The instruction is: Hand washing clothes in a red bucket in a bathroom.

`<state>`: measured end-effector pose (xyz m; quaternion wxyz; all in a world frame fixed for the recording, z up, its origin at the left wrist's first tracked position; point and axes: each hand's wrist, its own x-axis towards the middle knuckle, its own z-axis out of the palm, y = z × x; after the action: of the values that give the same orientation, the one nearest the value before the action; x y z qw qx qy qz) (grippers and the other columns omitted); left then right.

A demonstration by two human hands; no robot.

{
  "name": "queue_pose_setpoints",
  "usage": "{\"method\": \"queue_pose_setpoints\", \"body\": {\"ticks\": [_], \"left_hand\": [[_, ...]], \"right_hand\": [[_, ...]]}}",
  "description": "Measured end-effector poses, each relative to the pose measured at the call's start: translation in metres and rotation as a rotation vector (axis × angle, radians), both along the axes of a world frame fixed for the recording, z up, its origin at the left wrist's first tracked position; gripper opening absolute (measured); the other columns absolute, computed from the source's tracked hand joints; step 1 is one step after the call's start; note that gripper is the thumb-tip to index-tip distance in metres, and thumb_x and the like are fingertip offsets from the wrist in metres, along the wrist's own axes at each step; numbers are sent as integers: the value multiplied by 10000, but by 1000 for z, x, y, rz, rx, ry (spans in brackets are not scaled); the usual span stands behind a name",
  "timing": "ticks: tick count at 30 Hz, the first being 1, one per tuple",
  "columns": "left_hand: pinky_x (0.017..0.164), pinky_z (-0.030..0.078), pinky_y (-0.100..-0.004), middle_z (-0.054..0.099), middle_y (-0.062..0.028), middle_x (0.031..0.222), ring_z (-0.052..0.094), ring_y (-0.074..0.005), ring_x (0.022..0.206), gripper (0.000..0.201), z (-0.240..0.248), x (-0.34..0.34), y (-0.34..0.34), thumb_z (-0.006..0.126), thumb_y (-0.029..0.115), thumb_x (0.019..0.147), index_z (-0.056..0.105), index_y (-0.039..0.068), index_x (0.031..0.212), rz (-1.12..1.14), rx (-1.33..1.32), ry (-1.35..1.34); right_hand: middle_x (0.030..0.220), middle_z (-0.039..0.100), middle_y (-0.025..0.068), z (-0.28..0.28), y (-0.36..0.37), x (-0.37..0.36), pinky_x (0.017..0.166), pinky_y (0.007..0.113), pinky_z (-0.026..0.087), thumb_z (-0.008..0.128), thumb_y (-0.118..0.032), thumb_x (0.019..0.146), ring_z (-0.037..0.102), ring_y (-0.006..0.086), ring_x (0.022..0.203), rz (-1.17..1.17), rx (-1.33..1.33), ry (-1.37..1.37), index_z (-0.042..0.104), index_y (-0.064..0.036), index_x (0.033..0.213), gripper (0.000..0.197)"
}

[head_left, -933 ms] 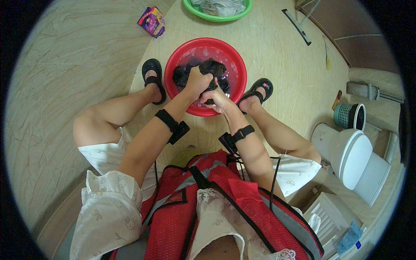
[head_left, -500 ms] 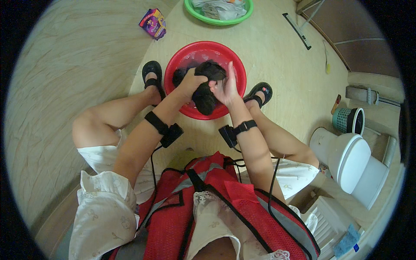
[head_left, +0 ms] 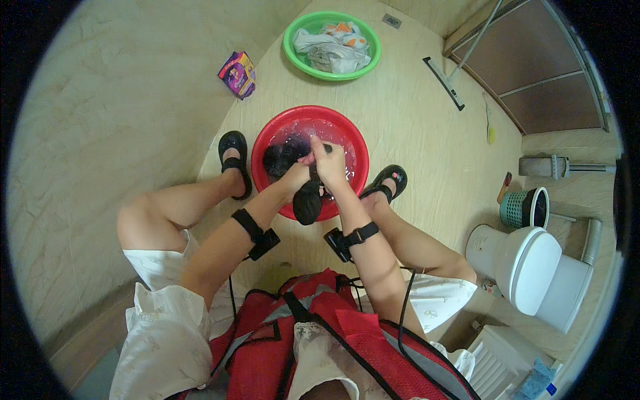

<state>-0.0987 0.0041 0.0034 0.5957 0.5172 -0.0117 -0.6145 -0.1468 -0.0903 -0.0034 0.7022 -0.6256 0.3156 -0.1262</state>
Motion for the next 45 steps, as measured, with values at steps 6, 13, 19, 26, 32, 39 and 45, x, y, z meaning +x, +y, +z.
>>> {"method": "queue_pose_setpoints", "body": {"ticks": [6, 13, 19, 26, 32, 39, 45], "left_hand": [[527, 488, -265, 629, -93, 728, 610, -163, 592, 277, 18, -2, 8, 645, 99, 707, 569, 4, 956, -305, -7, -105], [655, 542, -330, 613, -148, 839, 635, -209, 736, 569, 59, 19, 29, 659, 31, 692, 381, -27, 1185, -105, -125, 276], [671, 556, -370, 596, -173, 934, 633, -263, 773, 531, 65, 39, 42, 658, 123, 732, 408, 14, 1188, -150, -203, 362], [734, 484, -283, 638, -90, 856, 603, -179, 833, 260, 42, 50, 27, 666, 48, 691, 616, 22, 945, -728, -102, -233], [715, 426, -324, 611, -107, 845, 552, -212, 828, 316, 25, 25, 15, 684, 76, 562, 608, -9, 856, -725, -143, -371], [704, 491, -391, 635, -211, 821, 618, -324, 838, 365, 10, 13, 7, 692, 268, 547, 632, -25, 756, -937, 209, -1166], [690, 508, -427, 641, -219, 810, 633, -351, 799, 348, -18, 17, 6, 643, 305, 593, 662, -12, 736, -963, 358, -1305]], "right_hand": [[530, 550, 176, -5, -3, -8, 541, 387, 420, 463, -240, 897, 545, 260, 488, -114, -169, 178, 569, 62, 614, 427], [617, 542, 233, 41, 4, -3, 561, 402, 416, 469, -233, 898, 550, 358, 568, 33, -354, -26, 563, 53, 690, 365], [1150, 468, 210, 63, -11, -18, 875, 462, 381, 676, -265, 697, 437, 382, 1082, 486, -804, -343, 477, 28, 1129, 558], [1230, 414, 238, 88, -5, -32, 942, 448, 386, 746, -204, 581, 445, 385, 1111, 878, -1153, -337, 216, 46, 1354, 970], [739, 598, 186, 60, 1, -35, 530, 370, 516, 717, -125, 612, 629, 326, 636, 876, -1294, 122, 500, 44, 935, 424], [723, 646, 199, 21, 6, -33, 570, 375, 541, 633, -88, 677, 664, 303, 673, 850, -1226, 362, 598, 32, 806, 179], [788, 642, 229, -7, 0, -20, 678, 405, 539, 610, -86, 662, 654, 343, 742, 890, -990, 554, 665, 0, 717, 116]]}}
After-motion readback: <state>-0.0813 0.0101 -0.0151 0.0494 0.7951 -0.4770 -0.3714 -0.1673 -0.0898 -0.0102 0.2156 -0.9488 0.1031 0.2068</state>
